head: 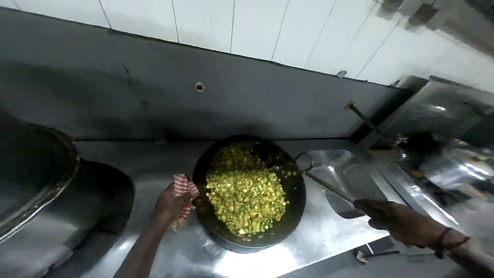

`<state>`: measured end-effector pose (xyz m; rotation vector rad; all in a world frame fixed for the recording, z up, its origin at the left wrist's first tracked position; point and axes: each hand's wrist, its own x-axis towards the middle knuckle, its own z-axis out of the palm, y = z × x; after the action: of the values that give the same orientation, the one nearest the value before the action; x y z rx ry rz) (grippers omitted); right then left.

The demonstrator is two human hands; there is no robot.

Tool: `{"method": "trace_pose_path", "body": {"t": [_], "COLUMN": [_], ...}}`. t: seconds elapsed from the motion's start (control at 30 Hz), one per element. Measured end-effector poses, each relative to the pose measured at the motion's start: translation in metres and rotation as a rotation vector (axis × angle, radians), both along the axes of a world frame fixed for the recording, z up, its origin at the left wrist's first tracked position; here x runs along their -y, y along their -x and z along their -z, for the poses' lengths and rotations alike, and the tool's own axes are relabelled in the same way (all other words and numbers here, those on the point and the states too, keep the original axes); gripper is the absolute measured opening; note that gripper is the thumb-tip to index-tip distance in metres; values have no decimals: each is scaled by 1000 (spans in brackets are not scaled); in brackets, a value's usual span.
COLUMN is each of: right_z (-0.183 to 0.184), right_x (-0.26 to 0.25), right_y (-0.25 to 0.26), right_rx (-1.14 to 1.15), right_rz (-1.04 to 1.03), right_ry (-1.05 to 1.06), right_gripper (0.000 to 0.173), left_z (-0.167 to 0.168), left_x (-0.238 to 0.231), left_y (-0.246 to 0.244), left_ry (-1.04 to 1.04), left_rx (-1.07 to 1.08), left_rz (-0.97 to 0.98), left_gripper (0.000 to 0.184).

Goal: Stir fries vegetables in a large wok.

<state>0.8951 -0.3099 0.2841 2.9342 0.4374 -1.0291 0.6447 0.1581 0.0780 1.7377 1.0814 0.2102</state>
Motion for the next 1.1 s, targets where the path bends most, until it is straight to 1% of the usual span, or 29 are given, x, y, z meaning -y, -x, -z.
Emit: {"method": "trace_pose_path", "body": {"t": [0.07, 0.13, 0.23, 0.3, 0.33, 0.4, 0.47, 0.5, 0.57, 0.6, 0.67, 0.73, 0.8, 0.87, 0.93, 1.0, 1.1], "right_z": [0, 16, 69, 113, 132, 154, 159, 158, 144, 132, 105, 72, 44, 23, -3, -34, -73], "right_x": [-3, -1, -12, -37, -53, -79, -90, -91, -83, -76, -61, -48, -38, -25, -18, -21, -37], "right_y": [-11, -26, -38, -36, -32, -20, -7, -1, 15, 24, 44, 67, 90, 107, 131, 163, 214], "right_rx": [-168, -348, -562, -658, -681, -656, -541, -462, -278, -168, 30, 158, 260, 379, 435, 420, 304], "right_rz": [145, 266, 390, 415, 410, 357, 246, 171, -10, -117, -296, -402, -444, -482, -462, -405, -355], "right_ry": [-3, -47, -215, -328, -386, -467, -476, -444, -313, -226, -81, 56, 112, 59, 58, 125, 236], "right_gripper": [40, 28, 26, 26, 26, 26, 34, 36, 48, 59, 72, 76, 77, 77, 74, 69, 62], "left_z": [2, 3, 0, 0, -1, 0, 1, 2, 6, 7, 8, 7, 8, 10, 11, 13, 15], "left_x": [0, -1, -1, 0, -1, -4, -4, -4, -3, -3, -5, -8, -11, -14, -16, -17, -17], "left_y": [1, 0, -4, -4, -5, -5, -5, -5, -4, -2, 0, 0, 0, 1, 2, 3, 7], "left_ry": [7, -8, -35, -47, -63, -85, -84, -80, -73, -64, -61, -74, -81, -90, -98, -106, -115], "left_rx": [25, 19, -33, -45, -57, -80, -70, -55, -14, 9, 42, 6, -12, -8, -5, 15, 35], "left_rz": [-12, -14, -7, -11, -8, 4, 7, 4, 6, 12, 31, 58, 84, 105, 124, 138, 156], "left_gripper": [46, 47, 48, 45, 45, 46, 47, 46, 45, 46, 45, 47, 50, 50, 50, 51, 55]}}
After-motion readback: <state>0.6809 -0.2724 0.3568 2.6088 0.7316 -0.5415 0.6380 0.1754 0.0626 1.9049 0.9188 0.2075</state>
